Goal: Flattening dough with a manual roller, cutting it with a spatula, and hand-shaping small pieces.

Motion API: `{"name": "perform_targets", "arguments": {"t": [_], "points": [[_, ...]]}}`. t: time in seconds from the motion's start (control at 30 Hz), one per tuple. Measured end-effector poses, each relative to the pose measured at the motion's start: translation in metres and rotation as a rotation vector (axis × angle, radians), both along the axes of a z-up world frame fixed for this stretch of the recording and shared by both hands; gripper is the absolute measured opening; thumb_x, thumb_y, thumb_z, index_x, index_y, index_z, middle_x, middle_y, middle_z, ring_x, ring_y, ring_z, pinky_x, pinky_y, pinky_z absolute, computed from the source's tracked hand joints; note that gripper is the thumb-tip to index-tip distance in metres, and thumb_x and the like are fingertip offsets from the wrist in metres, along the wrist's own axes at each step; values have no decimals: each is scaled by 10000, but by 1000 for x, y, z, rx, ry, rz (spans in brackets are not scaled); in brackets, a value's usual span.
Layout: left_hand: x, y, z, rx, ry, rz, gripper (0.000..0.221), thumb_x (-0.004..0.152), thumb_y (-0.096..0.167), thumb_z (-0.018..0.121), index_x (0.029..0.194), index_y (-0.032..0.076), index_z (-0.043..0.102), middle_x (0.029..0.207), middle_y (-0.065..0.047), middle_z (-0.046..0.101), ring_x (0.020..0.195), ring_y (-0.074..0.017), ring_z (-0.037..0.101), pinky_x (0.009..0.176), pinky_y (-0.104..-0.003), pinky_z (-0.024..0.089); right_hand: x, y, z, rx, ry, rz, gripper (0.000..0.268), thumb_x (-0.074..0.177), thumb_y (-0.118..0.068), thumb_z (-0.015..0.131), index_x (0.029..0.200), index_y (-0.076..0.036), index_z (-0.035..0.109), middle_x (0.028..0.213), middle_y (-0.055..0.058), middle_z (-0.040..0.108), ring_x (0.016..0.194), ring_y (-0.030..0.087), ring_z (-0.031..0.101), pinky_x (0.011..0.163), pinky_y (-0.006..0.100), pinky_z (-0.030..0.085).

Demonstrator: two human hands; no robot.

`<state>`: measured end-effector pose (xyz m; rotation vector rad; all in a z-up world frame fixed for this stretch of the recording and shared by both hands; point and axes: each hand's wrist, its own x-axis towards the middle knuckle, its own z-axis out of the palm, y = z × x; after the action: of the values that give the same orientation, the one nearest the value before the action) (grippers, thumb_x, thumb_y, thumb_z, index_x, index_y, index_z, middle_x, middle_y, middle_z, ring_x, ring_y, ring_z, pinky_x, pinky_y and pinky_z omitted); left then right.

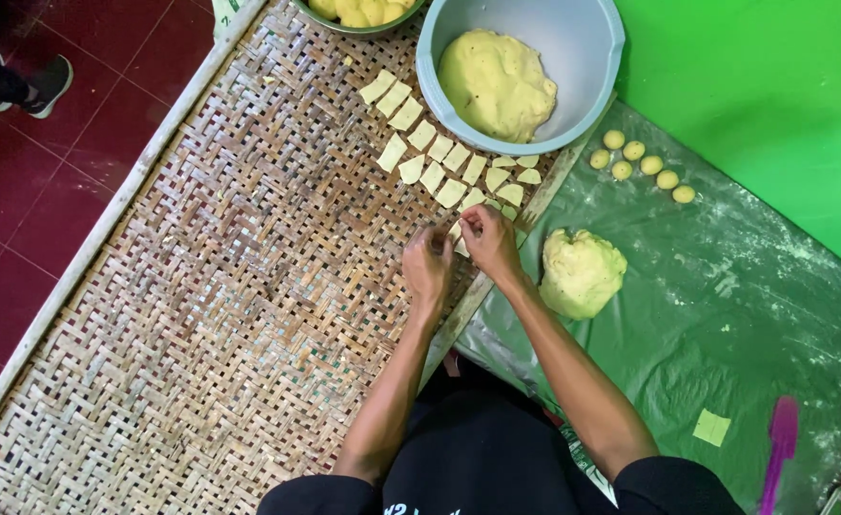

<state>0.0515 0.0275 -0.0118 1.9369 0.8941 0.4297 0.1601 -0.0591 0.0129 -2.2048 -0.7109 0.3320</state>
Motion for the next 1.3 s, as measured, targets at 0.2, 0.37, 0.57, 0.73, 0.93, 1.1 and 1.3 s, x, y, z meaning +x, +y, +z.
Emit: {"name": "perform_targets", "arguments": {"t": [0.2,0.37,0.57,0.73,0.93,1.1,1.3], "points": [[1,0,-9,51,-6,17,49,823,118,748,870,103,750,823,-141,733,750,-341,719,674,-434,556,-3,3,2,34,-103,16,141,873,-77,754,989,-45,681,850,176,672,777,355,702,731,439,559],[-1,-2,-7,55,12,16,57,844,133,740,886,99,757,850,-143,730,766,-334,723,686,-428,563,1,-3,-22,-4,-170,44,72,883,-103,759,933,-88,710,849,113,657,787,299,692,750,385,557],[-2,2,-12,33,19,-18,78,826,147,747,889,101,758,840,-150,712,765,-379,720,661,-471,552,2,-9,-31,72,-115,-73,66,882,-88,750,944,-110,748,847,84,672,773,269,700,733,365,562],[-2,5,-22,16,54,-19,88,818,152,753,897,114,755,804,-125,720,761,-366,730,660,-471,559,-8,-27,-14,311,110,-232,145,912,-23,709,1039,-86,742,926,110,738,812,220,712,770,350,563],[-5,7,-6,-36,31,-45,147,811,142,758,946,87,735,820,-176,736,806,-429,725,684,-528,560,-58,-97,41,392,246,-407,166,935,20,669,1075,-43,733,966,146,753,866,196,714,770,341,594],[-4,3,9,-26,-100,119,181,774,38,763,940,109,756,811,-140,736,775,-354,726,714,-436,574,-102,-198,47,414,255,-658,144,967,-54,679,1107,-39,710,856,70,694,690,101,637,693,245,569],[-19,-35,32,-133,-214,92,252,854,-5,712,1024,174,766,858,-61,732,831,-238,716,799,-361,567,-117,-290,41,481,214,-904,100,991,-36,644,1076,-45,696,819,82,679,671,96,615,686,223,556]]}}
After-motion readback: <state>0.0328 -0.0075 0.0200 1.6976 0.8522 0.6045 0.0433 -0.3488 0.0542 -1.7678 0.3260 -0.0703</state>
